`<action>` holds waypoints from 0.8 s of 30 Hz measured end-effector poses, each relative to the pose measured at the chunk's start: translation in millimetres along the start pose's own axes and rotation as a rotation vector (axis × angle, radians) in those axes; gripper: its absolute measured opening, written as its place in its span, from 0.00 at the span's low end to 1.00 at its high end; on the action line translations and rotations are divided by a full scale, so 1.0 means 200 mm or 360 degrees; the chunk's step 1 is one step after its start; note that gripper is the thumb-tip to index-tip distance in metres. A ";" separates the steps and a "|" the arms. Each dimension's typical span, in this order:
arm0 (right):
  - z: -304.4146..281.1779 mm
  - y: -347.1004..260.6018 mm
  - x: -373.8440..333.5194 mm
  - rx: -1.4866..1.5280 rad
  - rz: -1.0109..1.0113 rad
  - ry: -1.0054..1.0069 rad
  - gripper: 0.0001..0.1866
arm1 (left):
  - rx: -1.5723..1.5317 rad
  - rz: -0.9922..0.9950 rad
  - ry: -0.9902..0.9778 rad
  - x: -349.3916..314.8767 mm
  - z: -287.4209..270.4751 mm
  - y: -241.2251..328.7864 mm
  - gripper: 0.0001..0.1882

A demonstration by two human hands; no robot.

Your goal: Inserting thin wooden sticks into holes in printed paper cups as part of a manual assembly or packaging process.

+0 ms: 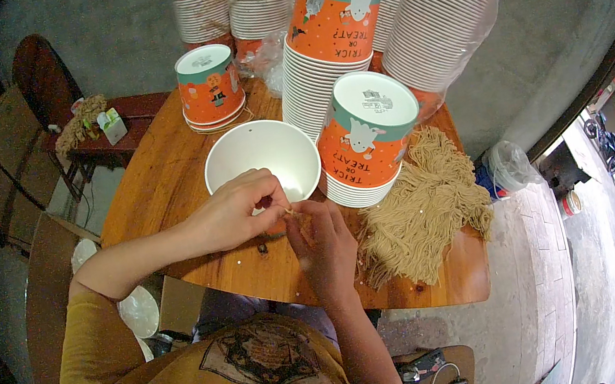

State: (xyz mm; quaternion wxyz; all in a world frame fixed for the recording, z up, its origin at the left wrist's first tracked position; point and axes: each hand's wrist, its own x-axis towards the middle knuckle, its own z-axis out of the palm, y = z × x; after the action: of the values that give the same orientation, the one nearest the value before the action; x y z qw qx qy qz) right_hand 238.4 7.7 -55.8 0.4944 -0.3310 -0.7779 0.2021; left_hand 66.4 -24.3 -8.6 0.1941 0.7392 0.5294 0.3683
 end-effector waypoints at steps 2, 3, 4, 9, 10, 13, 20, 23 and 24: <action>0.01 0.01 0.00 0.0008 0.0011 0.0017 0.11 | 0.0005 0.0006 0.0002 0.00 0.00 0.00 0.06; 0.01 0.01 0.00 0.0015 0.0022 0.0033 0.10 | -0.0001 -0.0001 0.0003 0.00 0.00 0.00 0.06; 0.01 0.01 0.00 0.0016 0.0021 0.0033 0.10 | -0.0007 -0.0009 0.0005 0.00 0.00 0.01 0.06; 0.00 0.02 -0.01 -0.0028 -0.0007 0.0074 0.09 | 0.0026 0.0000 -0.0004 0.00 -0.01 0.00 0.05; 0.00 0.01 -0.01 -0.0030 -0.0007 0.0074 0.09 | 0.0035 -0.0009 -0.0027 0.00 -0.01 -0.01 0.05; -0.02 0.01 -0.01 -0.0024 0.0003 0.0054 0.08 | 0.0096 0.0243 0.0040 0.01 0.00 0.01 0.08; -0.05 -0.02 0.02 0.0999 0.0721 -0.0134 0.05 | -0.0099 0.0171 -0.0109 0.02 0.04 0.05 0.08; -0.09 -0.04 0.03 0.1208 0.0841 -0.0155 0.02 | -0.0047 0.0196 -0.0004 0.02 0.04 0.03 0.06; -0.10 -0.04 0.03 0.1317 0.0958 -0.0154 0.01 | -0.0010 0.0194 -0.0012 0.02 0.03 0.02 0.04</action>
State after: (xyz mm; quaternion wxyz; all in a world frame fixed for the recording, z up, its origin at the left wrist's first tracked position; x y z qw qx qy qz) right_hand 251.3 6.0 -37.8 0.4673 -0.3071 -0.5250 0.6416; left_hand 74.7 -21.8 -8.7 0.1755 0.7709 0.4815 0.3783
